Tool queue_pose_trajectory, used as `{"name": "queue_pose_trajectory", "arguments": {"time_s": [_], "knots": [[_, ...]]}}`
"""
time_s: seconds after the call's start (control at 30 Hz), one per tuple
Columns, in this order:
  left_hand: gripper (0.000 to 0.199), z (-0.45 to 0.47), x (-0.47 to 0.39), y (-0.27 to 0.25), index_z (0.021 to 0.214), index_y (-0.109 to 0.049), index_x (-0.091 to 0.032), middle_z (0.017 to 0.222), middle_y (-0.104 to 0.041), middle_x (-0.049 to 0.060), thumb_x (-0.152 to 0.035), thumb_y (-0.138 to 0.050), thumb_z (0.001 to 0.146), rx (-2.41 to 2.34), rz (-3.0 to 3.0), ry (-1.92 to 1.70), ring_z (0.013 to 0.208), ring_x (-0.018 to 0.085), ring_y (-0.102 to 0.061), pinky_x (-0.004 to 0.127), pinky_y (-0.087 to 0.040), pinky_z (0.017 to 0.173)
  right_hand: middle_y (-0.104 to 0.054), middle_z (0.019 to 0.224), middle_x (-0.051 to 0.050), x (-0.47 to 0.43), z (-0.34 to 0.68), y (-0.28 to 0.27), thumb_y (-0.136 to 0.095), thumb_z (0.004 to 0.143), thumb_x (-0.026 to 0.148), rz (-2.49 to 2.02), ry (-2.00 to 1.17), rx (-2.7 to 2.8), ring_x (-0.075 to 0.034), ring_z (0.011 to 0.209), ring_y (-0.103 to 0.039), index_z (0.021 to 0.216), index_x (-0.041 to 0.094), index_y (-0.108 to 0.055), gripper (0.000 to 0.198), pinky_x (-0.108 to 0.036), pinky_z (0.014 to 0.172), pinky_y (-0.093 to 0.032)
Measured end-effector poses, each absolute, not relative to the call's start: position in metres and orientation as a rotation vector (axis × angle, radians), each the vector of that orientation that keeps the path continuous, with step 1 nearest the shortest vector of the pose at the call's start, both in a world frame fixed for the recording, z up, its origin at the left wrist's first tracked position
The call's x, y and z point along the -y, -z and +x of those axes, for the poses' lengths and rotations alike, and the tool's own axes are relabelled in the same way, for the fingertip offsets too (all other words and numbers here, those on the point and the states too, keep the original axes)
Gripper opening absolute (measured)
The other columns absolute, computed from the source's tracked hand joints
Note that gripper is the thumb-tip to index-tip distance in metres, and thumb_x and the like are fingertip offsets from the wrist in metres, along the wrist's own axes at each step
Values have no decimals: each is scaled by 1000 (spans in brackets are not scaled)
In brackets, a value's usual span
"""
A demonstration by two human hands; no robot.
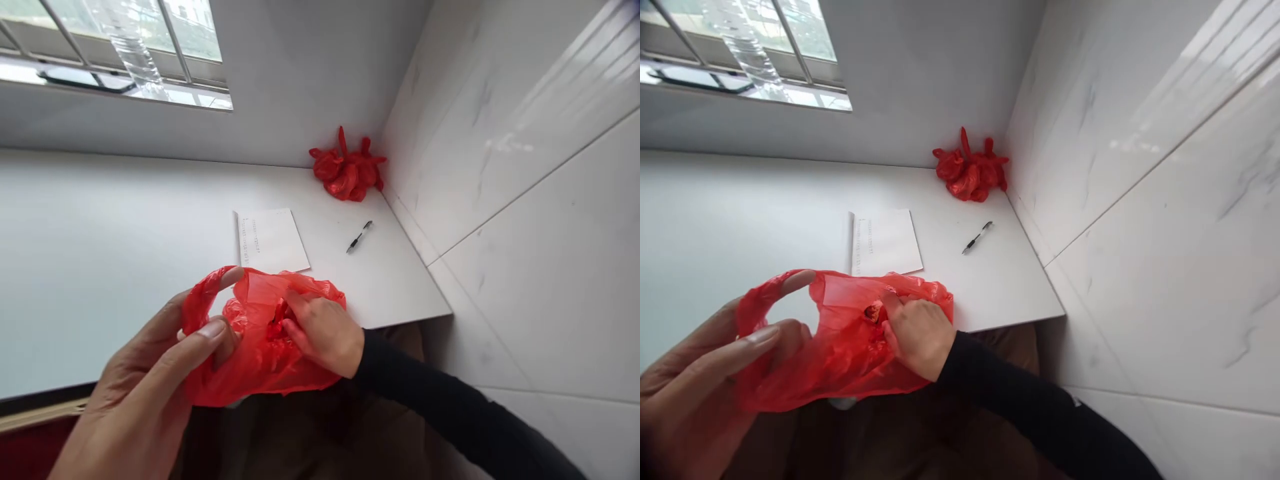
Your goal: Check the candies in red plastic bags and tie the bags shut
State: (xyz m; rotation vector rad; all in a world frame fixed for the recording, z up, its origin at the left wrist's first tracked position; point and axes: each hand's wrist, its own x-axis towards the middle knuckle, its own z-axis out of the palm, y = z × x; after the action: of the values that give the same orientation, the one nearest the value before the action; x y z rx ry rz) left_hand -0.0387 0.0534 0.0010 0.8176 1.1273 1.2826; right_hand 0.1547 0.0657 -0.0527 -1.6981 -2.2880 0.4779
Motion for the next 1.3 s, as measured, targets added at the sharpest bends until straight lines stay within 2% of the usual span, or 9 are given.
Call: {"name": "queue_pose_trajectory", "arguments": {"time_s": [0.07, 0.17, 0.43, 0.63, 0.77, 0.93, 1.07, 1.17, 1.3], "knots": [[67, -34, -53, -10, 131, -71, -23, 60, -54, 1, -37, -86, 67, -1176, 948, -1163, 54, 16, -53, 26, -51, 46, -74, 106, -12, -65, 155, 53, -48, 100, 23, -1659, -519, 2298, -27, 90, -72, 141, 14, -48, 42, -34, 69, -51], [66, -33, -54, -20, 128, -72, -27, 62, -54, -1, -43, -85, 66, -1281, 996, -1128, 60, 13, -53, 20, -51, 54, -74, 99, -11, -65, 160, 53, -49, 98, 16, -1648, -542, 2362, -26, 84, -71, 130, 13, -57, 33, -34, 67, -47], [69, -32, -63, -33, 126, -73, -33, 62, -52, -3, -41, -89, 59, -1392, 1035, -1075, 60, 13, -53, 20, -55, 57, -74, 90, -12, -64, 176, 38, -57, 91, 8, -1710, -511, 2490, -26, 79, -70, 102, 13, -69, 17, -34, 60, -40], [65, -26, -59, -35, 134, -66, -34, 58, -45, -6, -35, -82, 71, -1361, 1029, -1099, 56, 11, -48, 16, -52, 55, -71, 77, -10, -66, 182, 32, -62, 87, 4, -1857, -493, 2463, -25, 77, -68, 87, 15, -71, 14, -33, 62, -42], [75, -28, -62, -30, 130, -69, -34, 62, -55, -3, -41, -90, 58, -1386, 1066, -1056, 61, 12, -54, 18, -55, 58, -71, 92, -12, -68, 175, 46, -58, 93, 9, -1647, -354, 2529, -26, 90, -66, 89, 17, -72, 16, -35, 66, -46], [79, -23, -57, -25, 130, -70, -36, 66, -60, -2, -46, -92, 55, -1398, 991, -1066, 65, 11, -56, 14, -54, 60, -65, 121, -12, -75, 165, 72, -53, 99, 12, -1303, -124, 2555, -27, 113, -58, 90, 18, -73, 23, -40, 90, -50], [78, -20, -50, -23, 132, -68, -36, 69, -63, 0, -44, -92, 58, -1360, 978, -1083, 65, 13, -57, 17, -56, 59, -59, 138, -18, -78, 164, 79, -51, 99, 13, -1319, -133, 2565, -28, 122, -56, 122, 8, -67, 28, -40, 104, -48], [76, -20, -48, -19, 136, -66, -37, 74, -64, 1, -44, -90, 64, -1330, 977, -1051, 64, 15, -57, 18, -53, 52, -58, 138, -21, -77, 163, 73, -49, 99, 12, -1372, -176, 2527, -29, 122, -56, 136, 4, -57, 39, -42, 102, -49], [81, -21, -49, -16, 137, -65, -38, 88, -69, 3, -42, -91, 61, -1340, 951, -1075, 67, 15, -59, 17, -51, 49, -62, 129, -17, -73, 160, 57, -53, 94, 8, -1383, -295, 2524, -28, 111, -60, 125, 12, -63, 32, -38, 82, -53]]}}
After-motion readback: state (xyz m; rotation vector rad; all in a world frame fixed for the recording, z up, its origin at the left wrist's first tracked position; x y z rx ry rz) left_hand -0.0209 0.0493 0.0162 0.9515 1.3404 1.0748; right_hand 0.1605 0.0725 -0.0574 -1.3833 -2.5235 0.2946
